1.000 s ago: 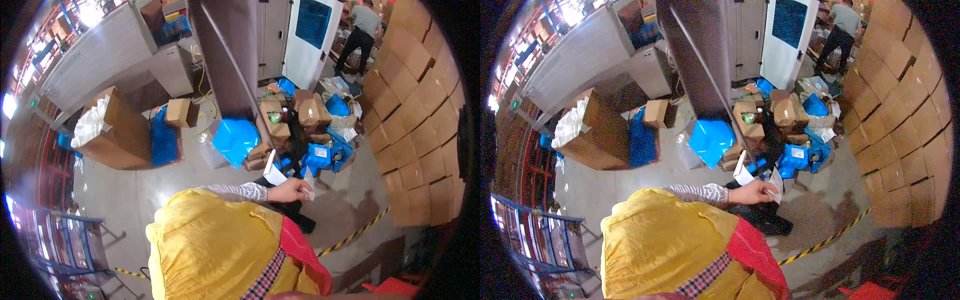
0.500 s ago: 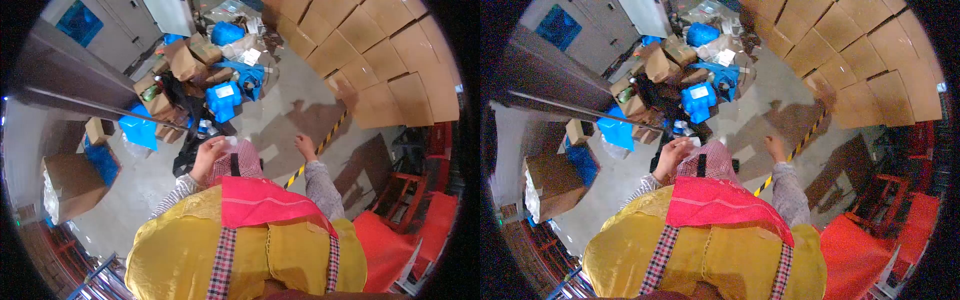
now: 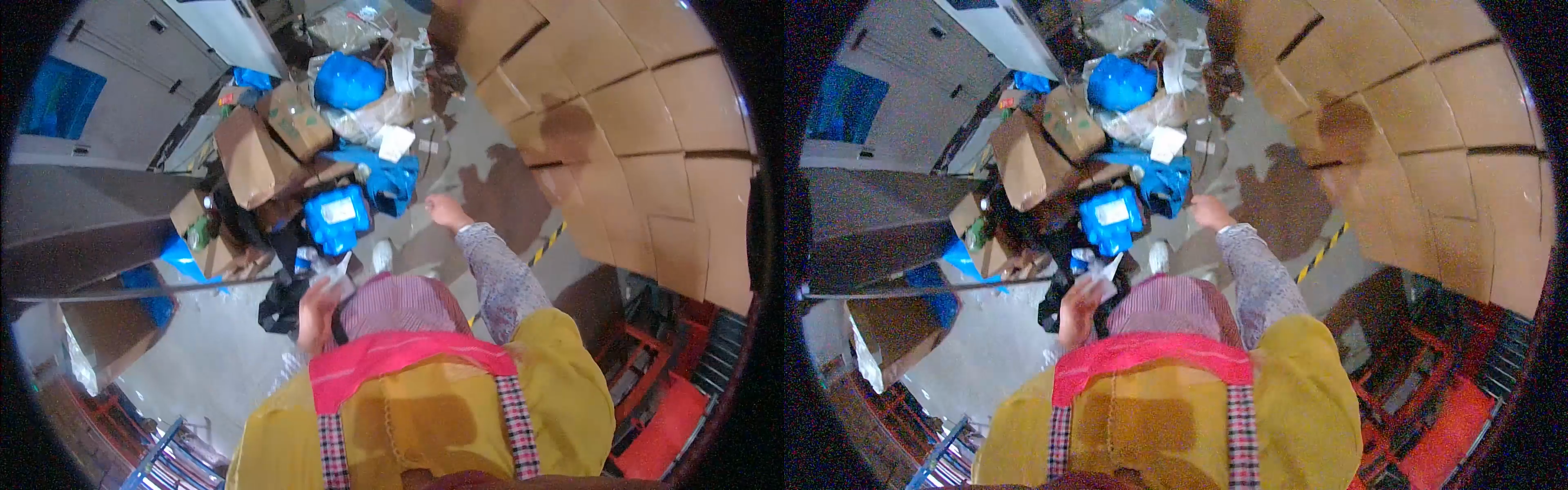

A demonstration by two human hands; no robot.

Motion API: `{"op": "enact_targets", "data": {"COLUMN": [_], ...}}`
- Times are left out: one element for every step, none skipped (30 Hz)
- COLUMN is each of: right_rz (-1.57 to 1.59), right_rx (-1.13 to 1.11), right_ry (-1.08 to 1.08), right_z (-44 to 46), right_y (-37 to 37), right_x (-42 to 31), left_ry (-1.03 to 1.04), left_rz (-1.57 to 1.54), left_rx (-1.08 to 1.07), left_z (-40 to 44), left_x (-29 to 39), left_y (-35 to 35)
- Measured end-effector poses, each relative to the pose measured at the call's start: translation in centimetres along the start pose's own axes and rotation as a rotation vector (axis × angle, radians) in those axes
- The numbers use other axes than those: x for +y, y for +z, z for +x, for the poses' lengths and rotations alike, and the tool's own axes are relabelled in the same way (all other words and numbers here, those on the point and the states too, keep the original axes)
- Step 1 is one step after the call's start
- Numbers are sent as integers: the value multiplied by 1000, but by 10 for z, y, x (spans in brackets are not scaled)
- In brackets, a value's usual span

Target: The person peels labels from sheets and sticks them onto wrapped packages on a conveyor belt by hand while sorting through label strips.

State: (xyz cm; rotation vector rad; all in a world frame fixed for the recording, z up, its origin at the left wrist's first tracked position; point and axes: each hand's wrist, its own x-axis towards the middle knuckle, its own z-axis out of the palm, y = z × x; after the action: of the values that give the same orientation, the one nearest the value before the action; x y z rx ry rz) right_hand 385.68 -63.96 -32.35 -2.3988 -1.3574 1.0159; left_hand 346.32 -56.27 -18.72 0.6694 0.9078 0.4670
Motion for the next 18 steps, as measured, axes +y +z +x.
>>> {"op": "enact_targets", "data": {"right_rz": [-42,-94,-189,-278,-397,-507,-578,-589,-618,-643,-795,-849,-901,-954,-1012,-1013,-1013,-1015], "right_rx": [-2,36,91,134,180,211,209,186,197,211,292,212,114,22,-75,-150,-224,-299], "right_ry": [-8,-38,-102,-160,-227,-284,-330,-375,-435,-496,-539,-545,-555,-558,-551,-563,-570,-570], "right_z": [32,79,107,125,156,182,203,214,242,270,279,297,308,319,321,321,319,311], "right_y": [6,-6,-17,-13,-15,-8,-28,-26,-9,9,10,14,16,18,19,19,22,23], "right_x": [3,3,-1,-4,-6,-5,-17,-20,-5,7,5,9,13,15,16,15,19,26], "left_ry": [-97,-20,-157,-149,-2,183,181,157,42,71,100,62,29,-102,-206,-246,-285,-327], "left_rz": [-109,-189,-66,-220,374,965,1078,1196,709,797,886,734,581,199,-189,-101,-11,80], "left_rx": [143,180,338,300,194,204,249,301,474,489,507,545,573,625,736,720,697,668], "left_z": [-2,7,9,8,10,11,16,7,12,14,16,17,18,28,38,45,50,51], "left_x": [11,-15,-24,-28,-34,-38,-30,-37,-53,-70,-86,-108,-131,-116,-97,-79,-67,-63], "left_y": [16,-4,-10,-14,-20,-23,-9,-4,1,-2,-5,-14,-22,0,25,42,55,65]}}
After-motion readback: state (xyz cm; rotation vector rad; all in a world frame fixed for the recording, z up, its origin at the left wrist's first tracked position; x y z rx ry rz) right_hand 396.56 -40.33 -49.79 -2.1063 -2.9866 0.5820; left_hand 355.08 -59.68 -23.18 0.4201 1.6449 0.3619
